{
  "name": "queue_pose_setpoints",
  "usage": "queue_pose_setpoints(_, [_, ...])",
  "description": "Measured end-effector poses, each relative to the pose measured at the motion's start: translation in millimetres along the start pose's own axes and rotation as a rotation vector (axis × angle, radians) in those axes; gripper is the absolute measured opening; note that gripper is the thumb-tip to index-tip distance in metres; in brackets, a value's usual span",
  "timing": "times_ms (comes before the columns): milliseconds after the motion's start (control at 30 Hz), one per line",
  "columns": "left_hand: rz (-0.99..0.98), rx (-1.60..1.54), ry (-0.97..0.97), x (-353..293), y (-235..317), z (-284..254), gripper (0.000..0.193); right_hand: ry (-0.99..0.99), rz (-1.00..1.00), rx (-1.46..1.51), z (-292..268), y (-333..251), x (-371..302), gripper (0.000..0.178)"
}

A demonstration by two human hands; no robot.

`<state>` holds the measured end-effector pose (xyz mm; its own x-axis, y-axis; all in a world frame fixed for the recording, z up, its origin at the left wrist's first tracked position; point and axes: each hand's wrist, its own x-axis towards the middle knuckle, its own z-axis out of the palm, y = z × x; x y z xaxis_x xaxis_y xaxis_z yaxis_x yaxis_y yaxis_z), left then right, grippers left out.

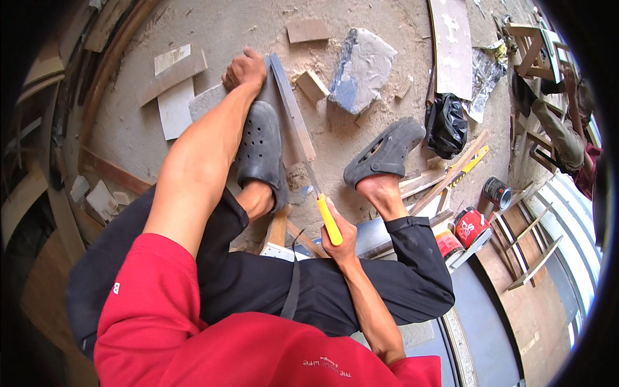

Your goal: The person sits on the floor and uses a hand saw to cut a small rectangular piece of wood. They hold the wood with one hand and saw with the other, producing sawdust. The person adjusts the wood's position and continues cutting until the clip ends.

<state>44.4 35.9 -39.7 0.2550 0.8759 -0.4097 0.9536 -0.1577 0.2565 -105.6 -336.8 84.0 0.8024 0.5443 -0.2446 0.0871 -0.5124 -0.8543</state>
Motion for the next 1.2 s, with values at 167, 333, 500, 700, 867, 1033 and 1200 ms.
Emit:
queue_pose_setpoints(167, [-0.006, -0.022, 0.017, 2.2, -0.5, -0.1, 0.07, 0.04, -0.062, -0.016, -11.4, -9.3, 9.0, 0.055])
queue_pose_setpoints(333, [0.0, -0.044, 0.017, -1.0, 3.6, -4.8, 0.07, 0.015, 0.031, 0.004, -10.7, -49.7, 33.6, 0.054])
queue_pose_setpoints(500, [-0.016, -0.051, 0.02, 0.1, 0.5, -2.8, 0.069, 0.034, 0.061, -0.002, -4.1, -54.4, 38.5, 0.054])
queue_pose_setpoints(700, [-0.023, -0.038, 0.01, -2.6, 6.8, -5.5, 0.069, -0.007, 0.117, 0.014, -36.6, -65.3, 6.6, 0.057])
queue_pose_setpoints(867, [-0.042, -0.029, 0.013, 4.9, -1.3, 3.0, 0.071, 0.026, 0.106, 0.086, 3.0, -32.9, 56.4, 0.055])
queue_pose_setpoints(1033, [-0.054, 0.002, 0.045, 1.3, 6.8, 0.4, 0.071, 0.059, -0.05, 0.036, -10.1, -5.3, 17.3, 0.054])
queue_pose_setpoints(1200, [-0.03, -0.016, 0.072, -0.5, 4.8, 5.1, 0.071, 0.049, 0.004, 0.025, 3.7, -18.7, 43.1, 0.05])
